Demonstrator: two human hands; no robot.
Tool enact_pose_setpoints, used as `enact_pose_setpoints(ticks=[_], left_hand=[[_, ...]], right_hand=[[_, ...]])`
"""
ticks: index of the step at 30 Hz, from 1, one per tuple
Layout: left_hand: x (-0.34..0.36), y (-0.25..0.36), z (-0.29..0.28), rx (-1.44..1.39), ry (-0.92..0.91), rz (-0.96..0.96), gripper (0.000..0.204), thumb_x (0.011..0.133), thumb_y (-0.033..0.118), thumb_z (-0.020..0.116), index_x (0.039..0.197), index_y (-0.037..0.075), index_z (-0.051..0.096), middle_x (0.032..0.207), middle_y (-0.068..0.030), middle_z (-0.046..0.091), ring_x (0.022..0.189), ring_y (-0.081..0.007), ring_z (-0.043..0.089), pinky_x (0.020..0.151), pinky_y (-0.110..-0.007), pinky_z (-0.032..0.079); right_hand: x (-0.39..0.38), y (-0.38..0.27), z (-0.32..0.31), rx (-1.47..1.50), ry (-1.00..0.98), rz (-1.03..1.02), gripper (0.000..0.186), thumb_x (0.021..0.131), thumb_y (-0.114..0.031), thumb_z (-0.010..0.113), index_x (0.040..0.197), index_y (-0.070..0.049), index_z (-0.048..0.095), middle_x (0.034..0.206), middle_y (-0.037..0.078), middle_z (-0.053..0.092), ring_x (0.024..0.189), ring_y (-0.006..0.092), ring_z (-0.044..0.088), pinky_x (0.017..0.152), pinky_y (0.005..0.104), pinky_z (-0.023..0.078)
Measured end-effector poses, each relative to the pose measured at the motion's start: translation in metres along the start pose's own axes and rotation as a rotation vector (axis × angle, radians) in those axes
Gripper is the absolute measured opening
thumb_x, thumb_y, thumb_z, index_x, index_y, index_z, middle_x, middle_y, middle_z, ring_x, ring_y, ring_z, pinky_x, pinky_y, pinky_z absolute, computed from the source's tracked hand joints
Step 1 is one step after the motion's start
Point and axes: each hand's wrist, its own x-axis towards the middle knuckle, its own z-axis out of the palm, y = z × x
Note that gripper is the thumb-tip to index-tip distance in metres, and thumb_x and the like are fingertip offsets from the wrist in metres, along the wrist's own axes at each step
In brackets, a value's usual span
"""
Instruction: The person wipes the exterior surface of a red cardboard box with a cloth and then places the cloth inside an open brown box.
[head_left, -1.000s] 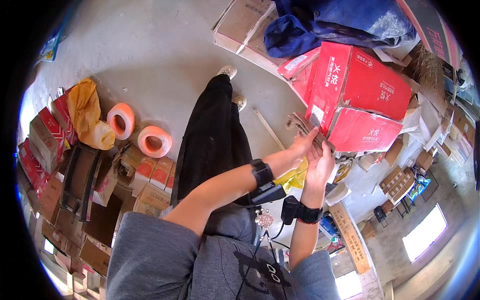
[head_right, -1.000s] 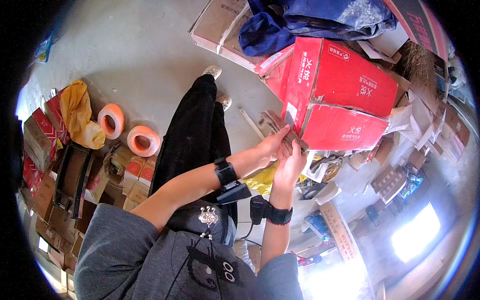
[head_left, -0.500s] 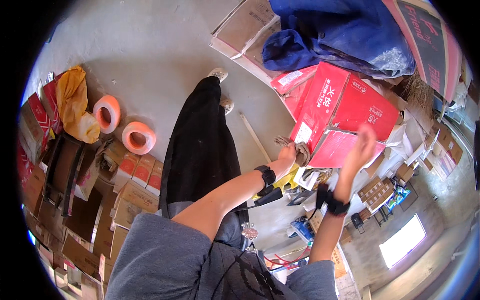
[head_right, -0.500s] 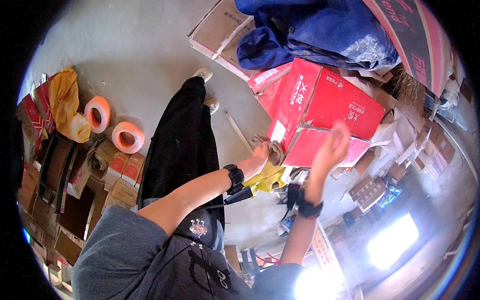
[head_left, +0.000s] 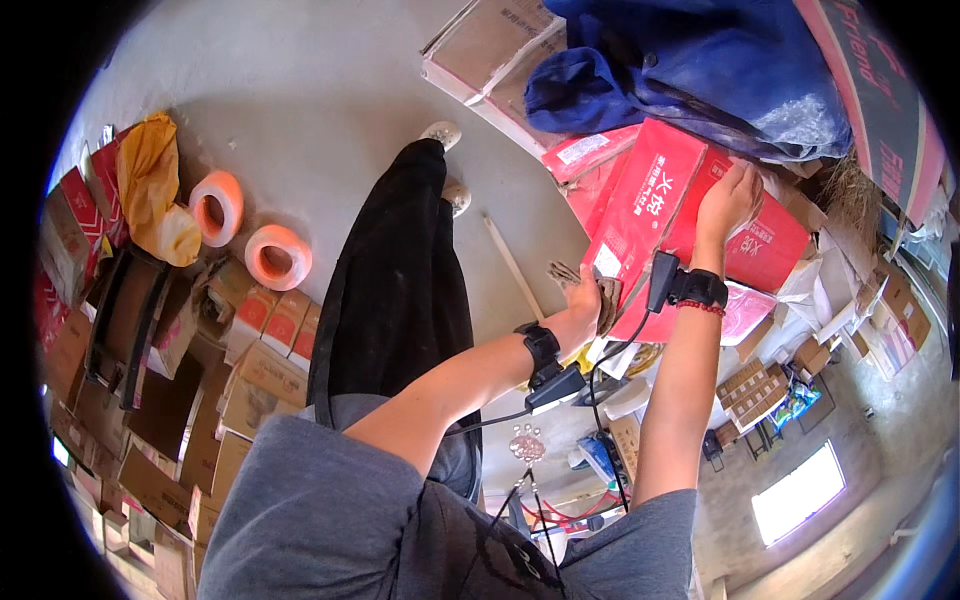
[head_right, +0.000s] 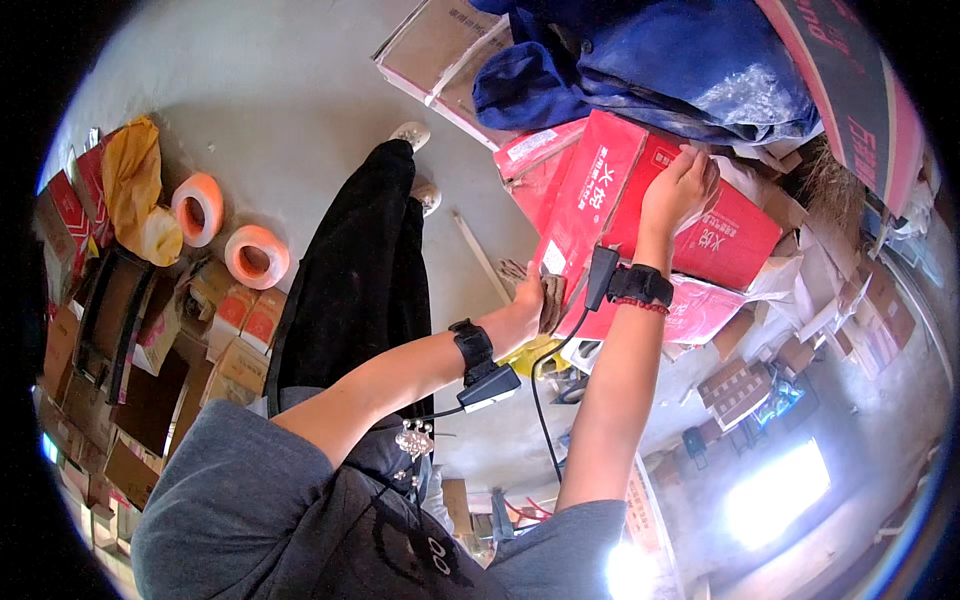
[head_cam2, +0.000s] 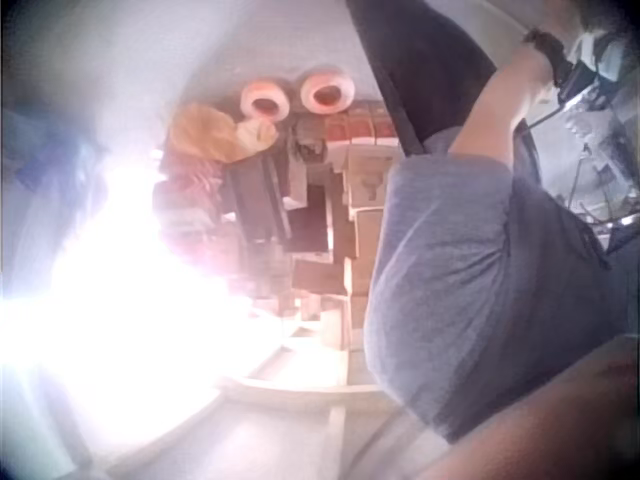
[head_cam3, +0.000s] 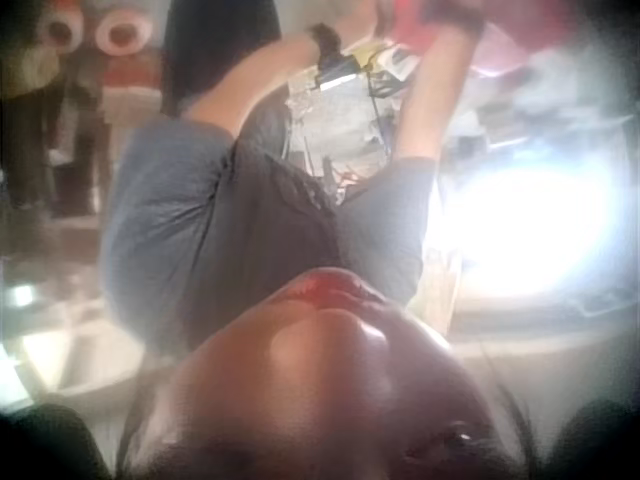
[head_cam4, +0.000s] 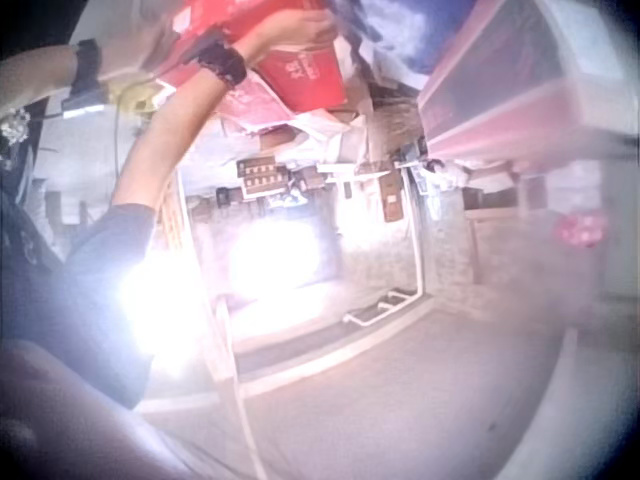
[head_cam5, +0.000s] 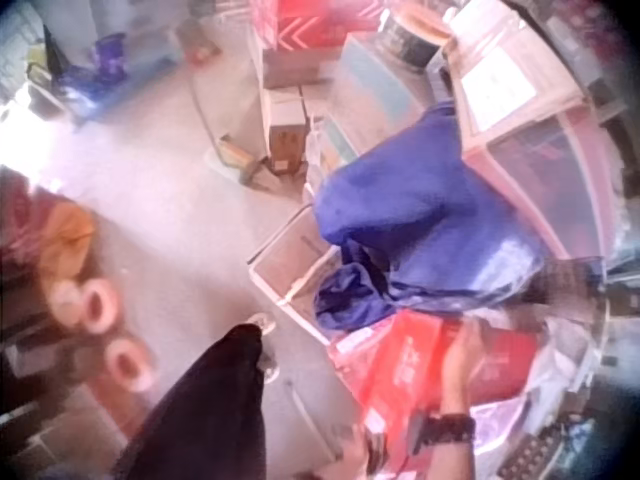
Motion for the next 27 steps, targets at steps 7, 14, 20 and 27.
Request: enact_pose_setpoints(ticks=[7,14,20,27], left_hand=[[-0.003,0.000,0.006,-0.088,0.019,-0.143,0.058,0.088,0.038,0.041,0.125,-0.006,0.046,0.122,-0.0193,0.052,0.106,-0.0266,0.055,0.087,-0.040,0.044],[-0.096,0.062,0.033,-0.227,-0.057,-0.178,0.044,0.093,0.039,0.023,0.091,0.009,0.055,0.081,-0.0117,0.061,0.073,-0.0263,0.061,0.062,-0.040,0.050],[-0.125,0.110,0.058,-0.204,-0.096,-0.140,0.036,0.090,0.032,0.033,0.094,0.004,0.055,0.081,-0.0114,0.060,0.068,-0.0254,0.060,0.058,-0.046,0.049],[-0.143,0.145,0.075,-0.121,-0.200,-0.119,0.046,0.095,0.042,0.020,0.083,0.013,0.054,0.073,-0.0065,0.057,0.068,-0.0249,0.054,0.060,-0.046,0.044]], right_hand=[[-0.016,-0.008,-0.006,0.038,-0.012,-0.002,0.030,0.092,-0.028,0.039,0.089,-0.008,0.060,0.098,0.012,0.060,0.100,0.0316,0.053,0.086,0.0457,0.038],[-0.042,-0.012,-0.013,0.048,-0.002,-0.025,0.027,0.092,-0.026,0.041,0.092,-0.009,0.061,0.101,0.009,0.059,0.102,0.0288,0.052,0.087,0.0451,0.037],[-0.049,-0.016,-0.014,0.036,0.009,-0.065,0.026,0.092,-0.026,0.042,0.091,-0.009,0.061,0.101,0.009,0.059,0.104,0.0281,0.052,0.089,0.0442,0.037],[-0.060,-0.019,-0.021,0.058,0.014,-0.122,0.022,0.090,-0.023,0.045,0.092,-0.008,0.061,0.100,0.008,0.059,0.106,0.0274,0.051,0.092,0.0439,0.036]])
